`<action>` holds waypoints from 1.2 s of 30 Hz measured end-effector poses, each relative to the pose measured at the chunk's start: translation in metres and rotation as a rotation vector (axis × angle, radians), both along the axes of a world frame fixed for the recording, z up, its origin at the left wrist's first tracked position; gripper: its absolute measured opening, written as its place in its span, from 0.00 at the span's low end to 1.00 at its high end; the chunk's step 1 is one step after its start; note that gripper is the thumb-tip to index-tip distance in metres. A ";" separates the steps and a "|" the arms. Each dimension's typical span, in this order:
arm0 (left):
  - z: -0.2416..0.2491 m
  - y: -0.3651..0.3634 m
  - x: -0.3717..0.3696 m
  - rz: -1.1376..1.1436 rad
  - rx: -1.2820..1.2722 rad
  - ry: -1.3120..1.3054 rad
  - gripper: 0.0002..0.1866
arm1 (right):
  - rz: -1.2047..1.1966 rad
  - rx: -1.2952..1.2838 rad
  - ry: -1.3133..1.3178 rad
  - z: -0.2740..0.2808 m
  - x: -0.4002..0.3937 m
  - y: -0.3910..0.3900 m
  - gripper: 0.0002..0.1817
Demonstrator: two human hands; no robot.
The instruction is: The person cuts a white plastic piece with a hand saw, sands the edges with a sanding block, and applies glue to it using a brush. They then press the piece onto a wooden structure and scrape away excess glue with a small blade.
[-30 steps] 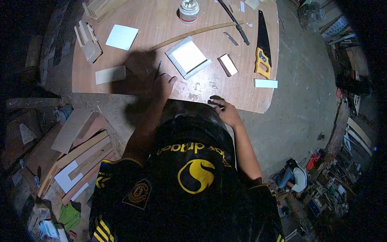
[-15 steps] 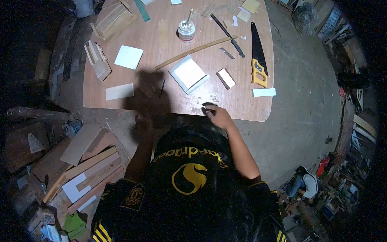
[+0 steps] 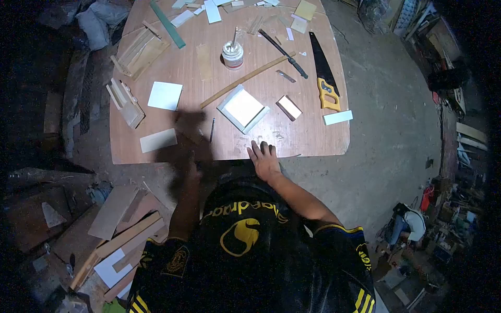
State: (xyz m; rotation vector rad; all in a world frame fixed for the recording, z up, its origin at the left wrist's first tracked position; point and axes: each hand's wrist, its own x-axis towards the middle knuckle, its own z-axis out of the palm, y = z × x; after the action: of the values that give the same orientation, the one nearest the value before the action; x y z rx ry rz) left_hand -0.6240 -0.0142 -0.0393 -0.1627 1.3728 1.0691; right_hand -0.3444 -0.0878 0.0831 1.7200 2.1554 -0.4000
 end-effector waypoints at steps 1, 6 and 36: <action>0.010 -0.001 -0.004 -0.005 -0.001 -0.002 0.16 | -0.013 0.040 -0.019 -0.004 -0.001 -0.004 0.29; -0.012 -0.003 -0.045 -0.821 -0.221 0.451 0.25 | -0.099 -0.036 -0.054 -0.001 -0.008 -0.005 0.28; 0.192 0.036 0.124 -1.842 0.557 0.549 0.16 | -0.815 0.259 0.661 -0.001 0.116 -0.025 0.07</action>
State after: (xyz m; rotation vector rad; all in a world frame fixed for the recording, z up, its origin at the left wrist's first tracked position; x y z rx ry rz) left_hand -0.5002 0.0215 0.1524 1.6005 0.9762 -0.2015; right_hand -0.2285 -0.1123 0.0818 2.9124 1.7981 -1.0534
